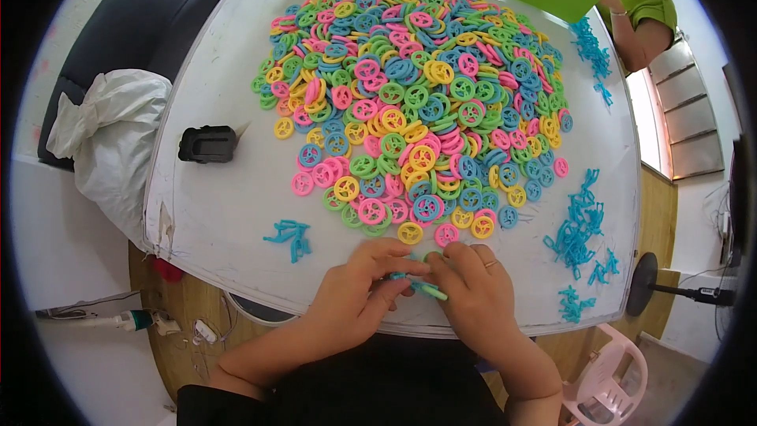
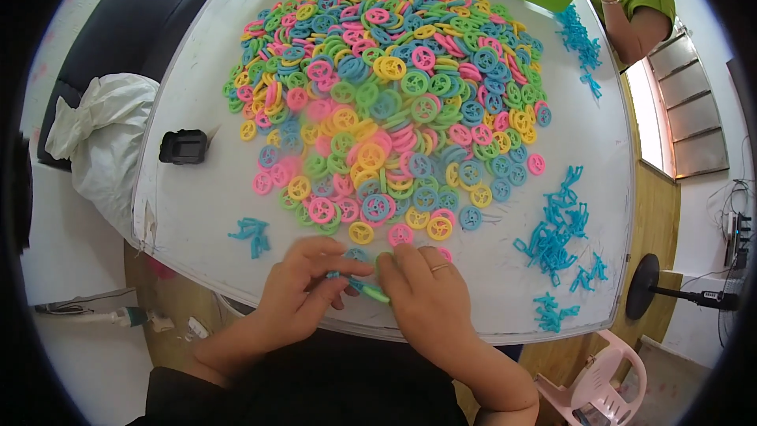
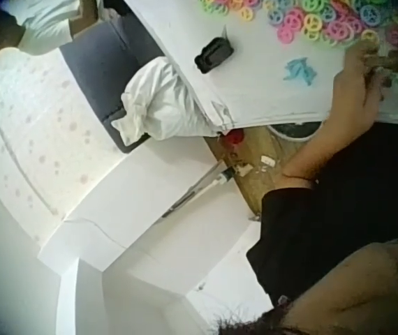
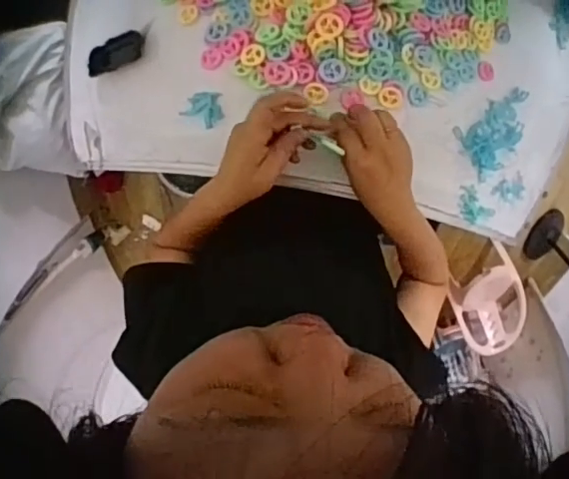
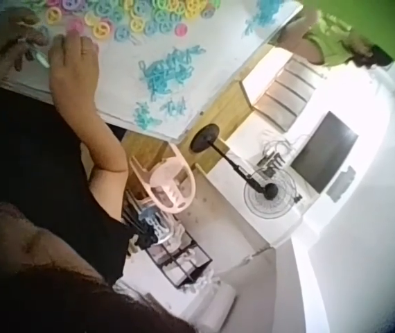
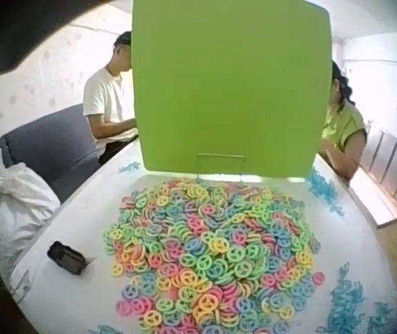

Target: Sorting small colorful plastic gear-shaped components on a white table in a workshop.

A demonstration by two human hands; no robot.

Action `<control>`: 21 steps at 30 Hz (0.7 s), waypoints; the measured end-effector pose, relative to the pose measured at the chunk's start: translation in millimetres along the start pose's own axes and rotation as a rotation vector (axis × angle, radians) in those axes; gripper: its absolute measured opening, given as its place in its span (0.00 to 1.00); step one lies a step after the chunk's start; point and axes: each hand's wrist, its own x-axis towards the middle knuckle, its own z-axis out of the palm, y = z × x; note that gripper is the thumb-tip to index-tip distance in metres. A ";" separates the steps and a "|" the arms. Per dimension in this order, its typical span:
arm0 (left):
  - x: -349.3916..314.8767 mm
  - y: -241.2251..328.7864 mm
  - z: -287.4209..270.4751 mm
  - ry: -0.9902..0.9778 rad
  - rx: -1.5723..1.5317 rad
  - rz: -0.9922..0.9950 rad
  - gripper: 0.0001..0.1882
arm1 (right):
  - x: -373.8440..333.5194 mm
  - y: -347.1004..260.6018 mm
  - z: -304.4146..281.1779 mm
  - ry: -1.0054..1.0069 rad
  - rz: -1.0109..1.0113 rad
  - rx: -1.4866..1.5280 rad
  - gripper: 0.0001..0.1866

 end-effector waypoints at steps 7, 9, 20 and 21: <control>19.8 5.3 -13.5 -0.054 -0.194 -0.060 0.11 | -7.8 5.7 -3.1 0.082 -0.118 0.014 0.19; 30.8 20.9 -15.8 -0.113 -0.024 0.005 0.12 | -7.4 10.1 -12.5 0.086 -0.154 -0.005 0.19; 60.2 18.7 7.6 -0.194 -0.170 0.011 0.10 | 15.2 29.2 -40.8 0.163 0.450 1.468 0.07; 59.6 16.8 8.7 -0.202 -0.235 -0.033 0.10 | 13.6 30.9 -34.3 0.171 0.523 1.564 0.07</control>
